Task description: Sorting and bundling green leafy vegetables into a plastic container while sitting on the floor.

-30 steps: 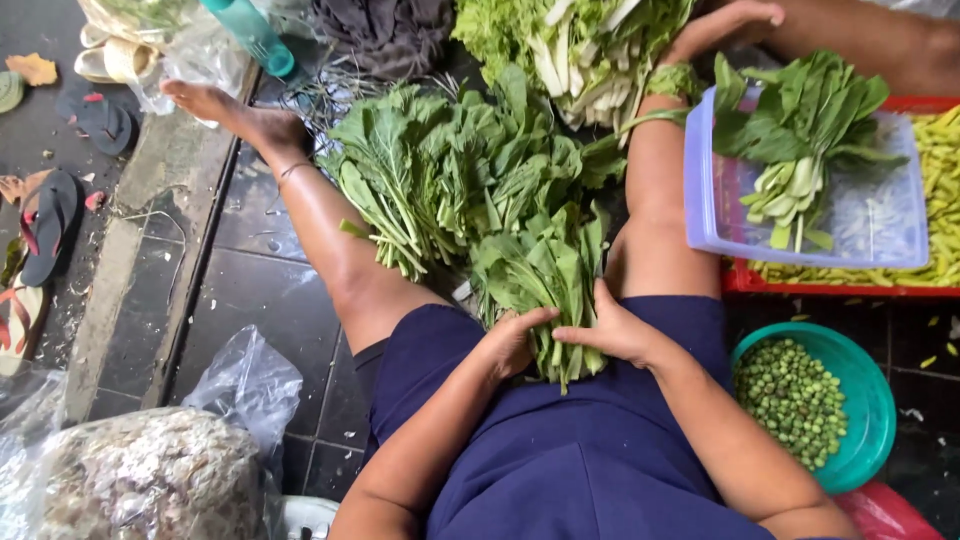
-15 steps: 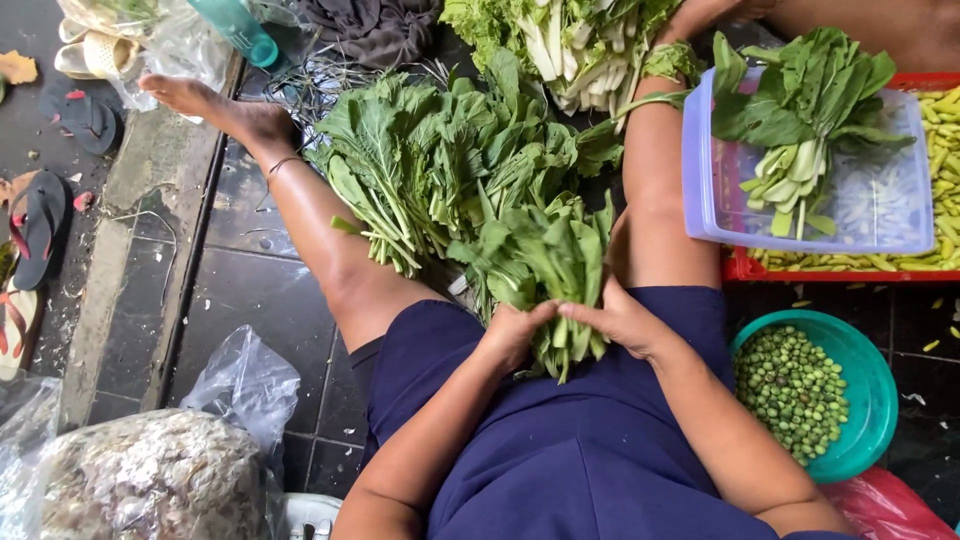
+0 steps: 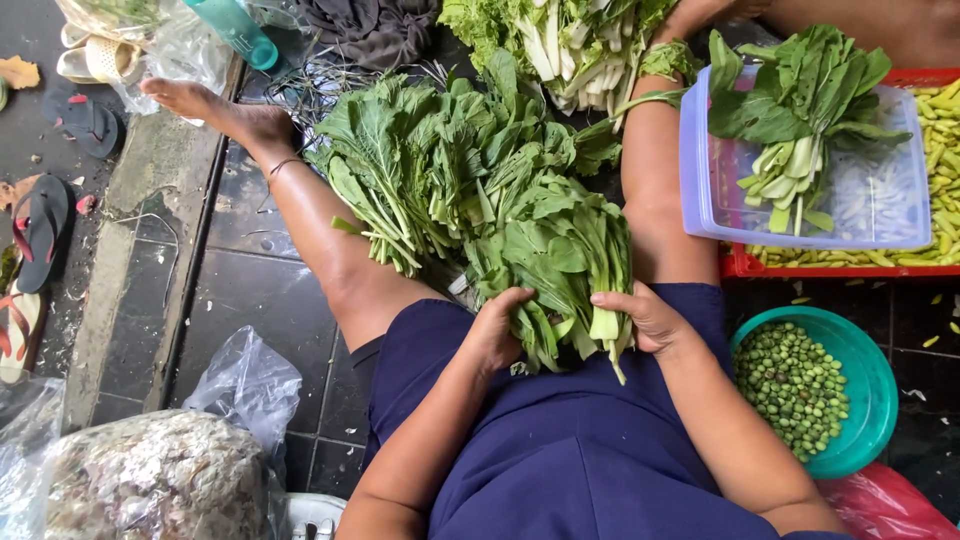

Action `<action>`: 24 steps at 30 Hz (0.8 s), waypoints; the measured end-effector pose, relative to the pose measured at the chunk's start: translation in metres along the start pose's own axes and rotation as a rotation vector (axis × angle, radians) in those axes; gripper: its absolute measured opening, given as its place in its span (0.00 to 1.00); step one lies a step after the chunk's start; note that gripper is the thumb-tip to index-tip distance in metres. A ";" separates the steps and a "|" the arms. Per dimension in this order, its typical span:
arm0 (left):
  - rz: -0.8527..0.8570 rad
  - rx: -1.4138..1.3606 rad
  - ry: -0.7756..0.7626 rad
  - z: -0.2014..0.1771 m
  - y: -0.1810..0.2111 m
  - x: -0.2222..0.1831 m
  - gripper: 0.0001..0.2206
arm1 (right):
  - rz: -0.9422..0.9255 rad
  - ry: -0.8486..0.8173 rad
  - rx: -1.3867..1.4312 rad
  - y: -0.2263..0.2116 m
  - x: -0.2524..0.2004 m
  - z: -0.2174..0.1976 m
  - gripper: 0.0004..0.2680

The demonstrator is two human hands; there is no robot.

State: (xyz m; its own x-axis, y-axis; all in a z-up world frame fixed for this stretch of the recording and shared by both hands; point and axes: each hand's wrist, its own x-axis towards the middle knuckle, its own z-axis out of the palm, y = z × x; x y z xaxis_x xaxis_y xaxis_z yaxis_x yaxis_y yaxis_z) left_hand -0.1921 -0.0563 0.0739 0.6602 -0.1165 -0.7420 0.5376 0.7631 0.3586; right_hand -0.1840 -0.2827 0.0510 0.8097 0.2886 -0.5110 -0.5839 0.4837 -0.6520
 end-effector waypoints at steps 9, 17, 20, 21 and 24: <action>0.193 0.322 -0.146 0.000 -0.010 0.018 0.25 | -0.029 -0.015 -0.004 -0.022 -0.012 0.030 0.17; 0.159 0.272 -0.163 0.014 -0.006 0.001 0.12 | 0.043 0.000 -0.049 -0.014 -0.020 0.030 0.17; 0.119 0.192 -0.139 0.011 -0.007 0.004 0.10 | 0.038 0.023 -0.017 -0.015 -0.025 0.031 0.16; 0.108 0.168 -0.146 0.014 -0.005 0.002 0.09 | 0.034 0.034 -0.026 -0.018 -0.027 0.035 0.16; 0.078 0.163 -0.202 0.024 0.005 0.006 0.10 | -0.008 -0.010 -0.055 -0.039 -0.030 0.072 0.17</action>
State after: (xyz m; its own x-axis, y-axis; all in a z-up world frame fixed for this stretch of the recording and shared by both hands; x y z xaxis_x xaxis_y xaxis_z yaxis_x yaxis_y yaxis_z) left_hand -0.1732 -0.0684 0.0848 0.7856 -0.1979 -0.5863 0.5472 0.6644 0.5090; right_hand -0.1813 -0.2507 0.1315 0.8150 0.2933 -0.4998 -0.5792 0.4398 -0.6863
